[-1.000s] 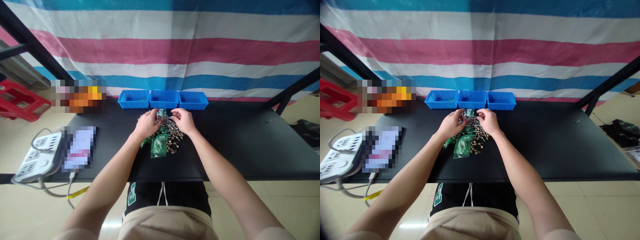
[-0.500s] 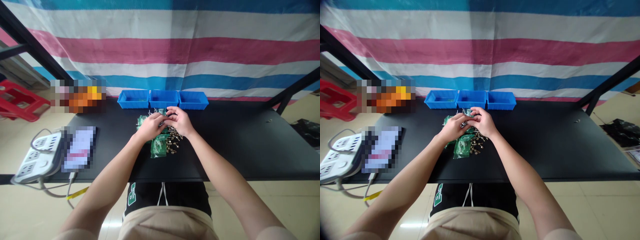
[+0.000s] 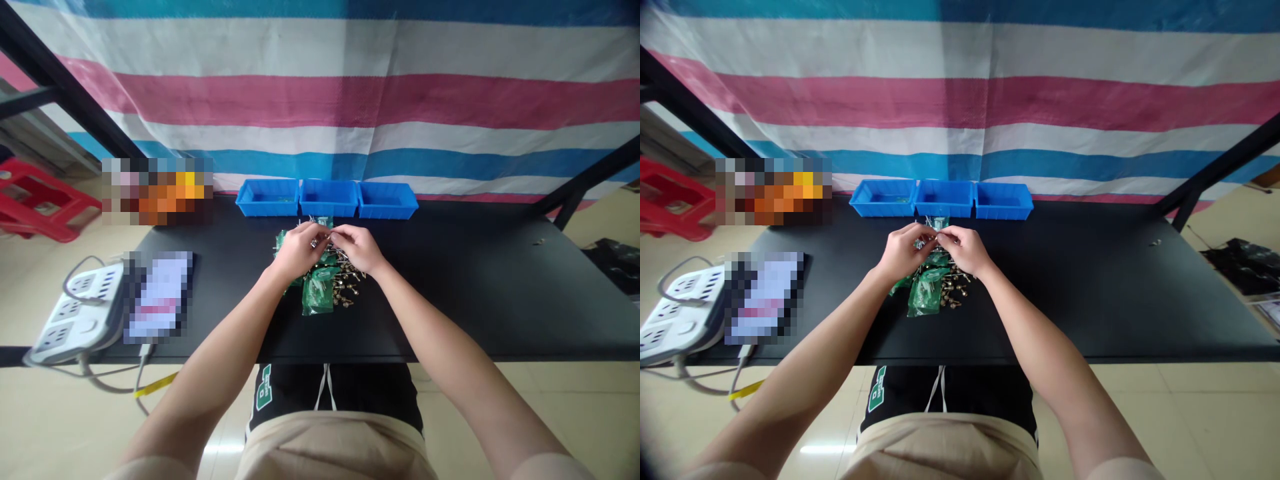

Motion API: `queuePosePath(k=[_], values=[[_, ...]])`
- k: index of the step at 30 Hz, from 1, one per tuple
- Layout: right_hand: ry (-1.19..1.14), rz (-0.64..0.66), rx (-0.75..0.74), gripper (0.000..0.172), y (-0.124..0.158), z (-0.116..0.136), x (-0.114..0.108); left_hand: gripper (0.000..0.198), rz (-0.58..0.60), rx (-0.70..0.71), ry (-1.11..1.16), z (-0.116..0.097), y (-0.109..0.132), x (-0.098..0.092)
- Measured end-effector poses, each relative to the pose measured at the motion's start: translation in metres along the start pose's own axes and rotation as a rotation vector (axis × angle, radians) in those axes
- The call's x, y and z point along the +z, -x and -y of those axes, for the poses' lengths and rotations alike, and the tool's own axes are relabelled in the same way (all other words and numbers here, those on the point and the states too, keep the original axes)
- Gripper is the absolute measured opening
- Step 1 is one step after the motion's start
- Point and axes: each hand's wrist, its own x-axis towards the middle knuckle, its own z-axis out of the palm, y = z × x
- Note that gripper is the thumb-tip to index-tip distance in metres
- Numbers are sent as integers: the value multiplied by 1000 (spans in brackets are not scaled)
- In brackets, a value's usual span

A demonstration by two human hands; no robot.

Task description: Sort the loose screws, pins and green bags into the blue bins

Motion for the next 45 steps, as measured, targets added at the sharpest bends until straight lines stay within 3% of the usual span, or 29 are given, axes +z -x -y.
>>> queuePosePath(k=[11, 18, 24, 29, 33, 36, 39, 42, 45], values=[[-32, 66, 85, 31, -3, -2, -5, 10, 9, 84, -50, 6, -2, -4], [26, 46, 46, 27, -4, -5, -7, 9, 36, 66, -70, 3, -2, -5], [-15, -27, -7, 34, -1, -2, -5, 16, -1, -11, -105, 2, -2, -4], [66, 75, -11, 48, 6, 10, -3, 17, -61, -100, -145, 4, -1, -1], [129, 119, -48, 49, 8, 15, -2, 15, -89, -120, -148, 6, -1, 0], [263, 92, -126, 48, 7, 12, -4, 17, -84, -136, -148, 5, -3, 0], [577, 66, -211, 57, 3, 6, -8, 19, -94, -178, -155, 3, -4, -2], [889, 65, -155, 73, -3, 1, -12, 16, -100, -192, -160, 1, -4, -3], [1032, 38, -61, 81, -12, -4, -12, 14, -89, -178, -164, 1, -4, -2]])
